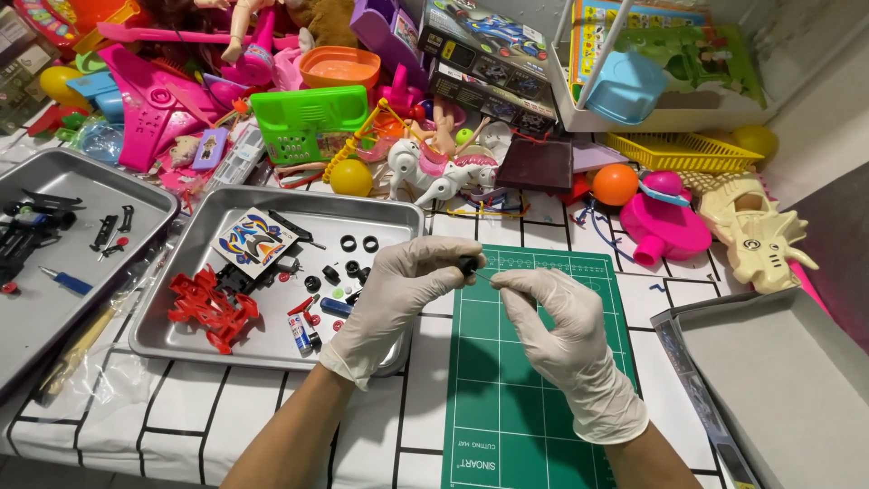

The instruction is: The person puts on gloves, unboxes a miniature car kit, and assembles the various small components of the toy car on a cutting mat.

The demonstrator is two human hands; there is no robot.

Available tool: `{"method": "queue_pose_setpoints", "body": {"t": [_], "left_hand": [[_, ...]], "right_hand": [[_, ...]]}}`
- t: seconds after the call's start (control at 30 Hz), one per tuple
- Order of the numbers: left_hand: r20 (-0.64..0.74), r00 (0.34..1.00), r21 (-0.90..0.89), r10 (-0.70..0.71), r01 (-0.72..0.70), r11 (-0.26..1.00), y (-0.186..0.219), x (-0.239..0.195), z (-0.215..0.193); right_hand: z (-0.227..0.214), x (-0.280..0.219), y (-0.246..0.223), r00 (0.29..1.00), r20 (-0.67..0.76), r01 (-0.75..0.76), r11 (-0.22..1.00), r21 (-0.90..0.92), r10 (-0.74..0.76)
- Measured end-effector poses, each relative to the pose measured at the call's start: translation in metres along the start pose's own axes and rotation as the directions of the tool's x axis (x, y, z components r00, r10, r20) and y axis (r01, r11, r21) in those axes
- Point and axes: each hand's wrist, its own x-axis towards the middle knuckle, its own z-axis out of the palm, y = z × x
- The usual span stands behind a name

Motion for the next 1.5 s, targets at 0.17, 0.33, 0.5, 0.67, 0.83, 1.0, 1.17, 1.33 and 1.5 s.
{"method": "queue_pose_setpoints", "body": {"t": [0.17, 0.33, 0.5, 0.67, 0.83, 1.0, 1.17, 1.33, 1.5], "left_hand": [[0.005, 1.0, 0.015, -0.003, 0.003, 1.0, 0.007, -0.002, 0.003], [0.008, 1.0, 0.024, 0.001, -0.002, 1.0, 0.006, -0.002, 0.002], [0.006, 1.0, 0.037, -0.002, 0.002, 0.999, 0.008, -0.003, 0.003], [0.006, 0.998, 0.076, 0.061, -0.061, 0.995, 0.007, -0.003, 0.001], [0.051, 0.988, 0.18, 0.145, -0.152, 0.972, -0.004, 0.003, -0.011], [0.089, 0.962, 0.273, 0.259, -0.273, 0.922, -0.004, 0.004, -0.012], [0.105, 0.942, 0.317, 0.319, -0.336, 0.887, -0.005, 0.006, -0.013], [0.113, 0.933, 0.325, 0.341, -0.359, 0.875, -0.005, 0.006, -0.014], [0.113, 0.934, 0.321, 0.339, -0.358, 0.877, -0.007, 0.005, -0.015]], "right_hand": [[0.0, 0.001, -0.002, 0.999, -0.011, 0.037, 0.999, -0.006, -0.037], [-0.001, 0.0, -0.002, 0.999, -0.02, 0.038, 0.999, -0.02, -0.038], [0.0, 0.0, -0.002, 0.999, -0.018, 0.04, 0.999, -0.03, -0.041], [-0.002, 0.003, -0.005, 0.997, 0.021, 0.07, 0.996, -0.048, -0.069], [-0.002, 0.003, -0.002, 0.997, 0.061, 0.056, 0.998, -0.024, -0.055], [-0.001, 0.002, 0.001, 0.988, 0.124, -0.095, 0.994, 0.047, 0.089], [0.001, 0.001, 0.008, 0.954, 0.183, -0.267, 0.949, 0.168, 0.236], [0.005, -0.009, 0.017, 0.893, 0.256, -0.429, 0.874, 0.229, 0.371], [0.005, -0.01, 0.022, 0.818, 0.32, -0.565, 0.774, 0.286, 0.479]]}}
